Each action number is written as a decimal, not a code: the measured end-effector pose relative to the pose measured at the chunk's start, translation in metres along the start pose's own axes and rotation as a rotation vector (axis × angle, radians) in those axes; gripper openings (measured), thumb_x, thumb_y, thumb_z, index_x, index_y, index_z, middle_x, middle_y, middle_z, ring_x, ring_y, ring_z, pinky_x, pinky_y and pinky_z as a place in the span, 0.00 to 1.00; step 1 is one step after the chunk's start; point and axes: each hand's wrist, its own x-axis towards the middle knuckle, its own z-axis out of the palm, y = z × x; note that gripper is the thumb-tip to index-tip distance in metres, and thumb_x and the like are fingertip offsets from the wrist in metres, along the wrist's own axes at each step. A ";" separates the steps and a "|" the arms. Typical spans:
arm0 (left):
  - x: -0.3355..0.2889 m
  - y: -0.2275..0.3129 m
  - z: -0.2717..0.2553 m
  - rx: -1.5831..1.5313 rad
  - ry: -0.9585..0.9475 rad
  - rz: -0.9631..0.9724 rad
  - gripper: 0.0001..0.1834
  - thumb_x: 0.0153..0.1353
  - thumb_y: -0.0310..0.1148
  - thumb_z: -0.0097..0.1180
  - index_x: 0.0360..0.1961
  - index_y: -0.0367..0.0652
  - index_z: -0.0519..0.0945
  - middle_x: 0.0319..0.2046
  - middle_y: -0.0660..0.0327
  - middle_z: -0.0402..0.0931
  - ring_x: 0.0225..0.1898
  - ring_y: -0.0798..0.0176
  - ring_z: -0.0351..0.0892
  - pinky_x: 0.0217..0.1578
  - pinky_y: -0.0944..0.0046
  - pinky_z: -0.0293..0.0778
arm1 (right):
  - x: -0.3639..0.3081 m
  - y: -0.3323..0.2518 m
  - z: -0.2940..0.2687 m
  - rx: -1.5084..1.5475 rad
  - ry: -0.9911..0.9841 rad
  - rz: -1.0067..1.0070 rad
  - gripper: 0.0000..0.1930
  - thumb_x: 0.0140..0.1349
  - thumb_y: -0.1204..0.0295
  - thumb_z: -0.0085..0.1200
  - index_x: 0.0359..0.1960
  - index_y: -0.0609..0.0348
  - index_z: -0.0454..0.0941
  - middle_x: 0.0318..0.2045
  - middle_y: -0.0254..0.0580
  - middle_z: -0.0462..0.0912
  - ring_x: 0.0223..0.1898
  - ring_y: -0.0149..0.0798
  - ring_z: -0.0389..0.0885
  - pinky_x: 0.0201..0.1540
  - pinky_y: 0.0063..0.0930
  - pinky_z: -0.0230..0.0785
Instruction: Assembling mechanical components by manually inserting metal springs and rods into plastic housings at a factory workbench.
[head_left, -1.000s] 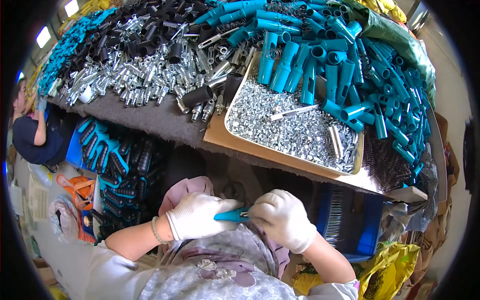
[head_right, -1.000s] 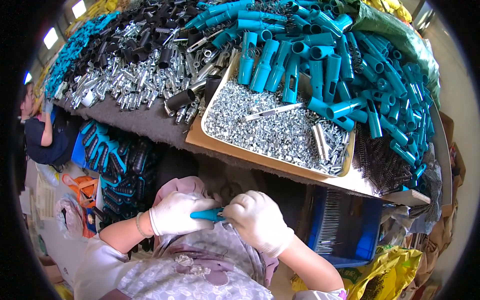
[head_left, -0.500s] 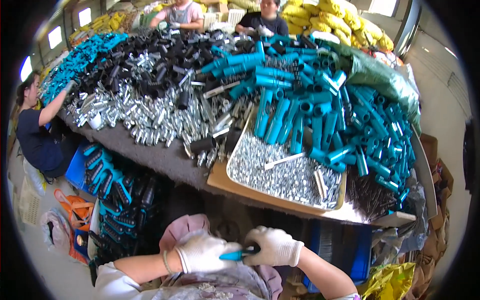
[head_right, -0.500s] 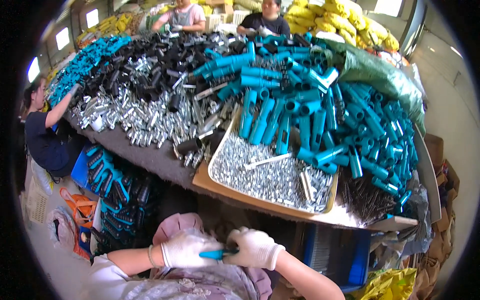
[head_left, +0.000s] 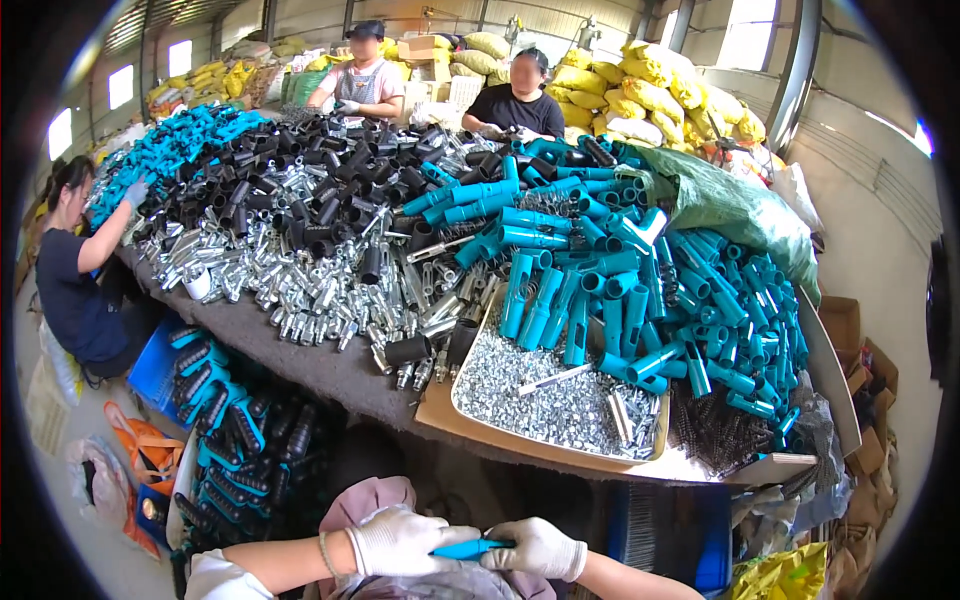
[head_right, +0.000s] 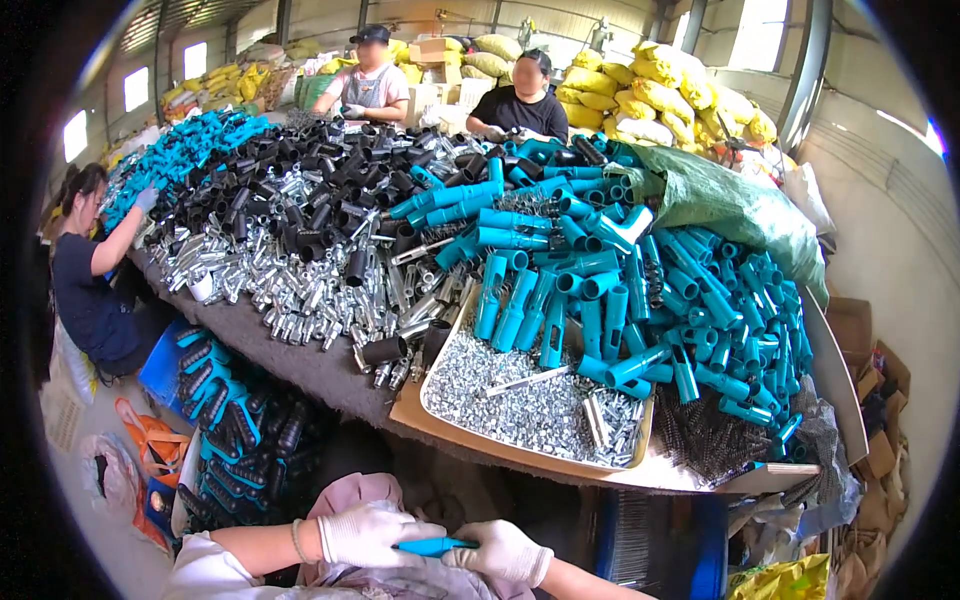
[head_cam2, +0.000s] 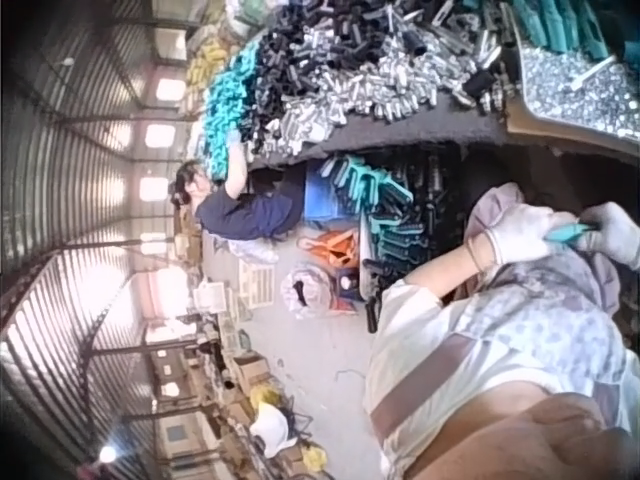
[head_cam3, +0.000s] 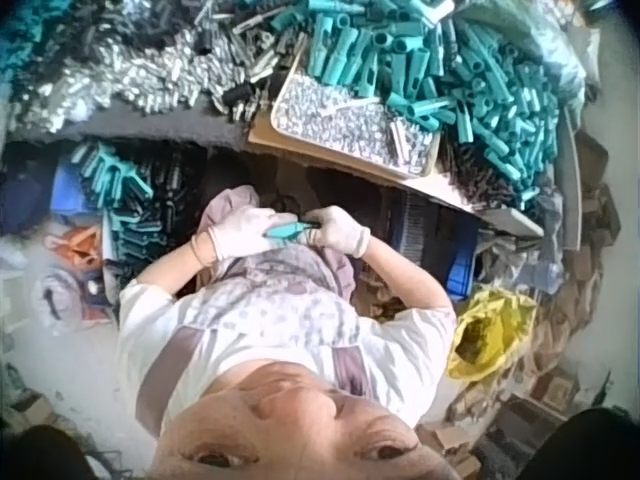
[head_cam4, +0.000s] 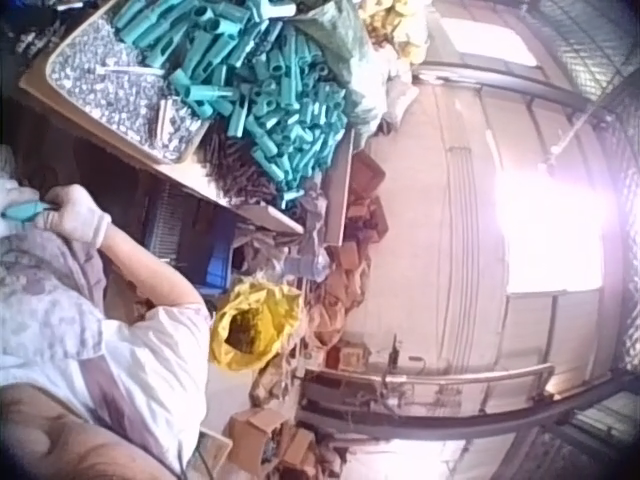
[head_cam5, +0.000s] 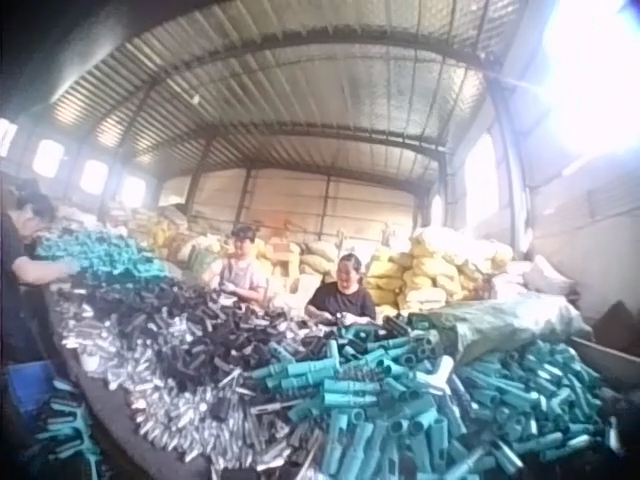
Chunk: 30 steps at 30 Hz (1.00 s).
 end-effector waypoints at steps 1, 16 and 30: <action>-0.001 -0.002 0.002 -0.050 0.016 0.009 0.30 0.64 0.55 0.56 0.64 0.52 0.73 0.34 0.54 0.84 0.33 0.50 0.86 0.34 0.51 0.81 | -0.002 0.000 0.000 0.075 0.009 0.060 0.24 0.59 0.50 0.66 0.43 0.60 0.85 0.29 0.54 0.84 0.31 0.47 0.85 0.39 0.37 0.76; -0.009 0.010 -0.022 -0.182 0.135 -0.005 0.26 0.55 0.43 0.69 0.54 0.45 0.81 0.39 0.53 0.84 0.40 0.49 0.84 0.42 0.55 0.79 | -0.010 -0.017 -0.011 0.086 -0.004 0.024 0.27 0.53 0.53 0.72 0.44 0.64 0.83 0.29 0.49 0.83 0.32 0.39 0.82 0.40 0.33 0.74; 0.007 0.036 -0.024 -0.695 0.224 -0.489 0.23 0.55 0.31 0.63 0.54 0.36 0.81 0.33 0.58 0.83 0.30 0.67 0.81 0.35 0.67 0.77 | -0.023 -0.003 -0.143 -0.690 0.969 0.273 0.14 0.58 0.66 0.61 0.44 0.57 0.82 0.42 0.50 0.84 0.44 0.55 0.83 0.48 0.43 0.75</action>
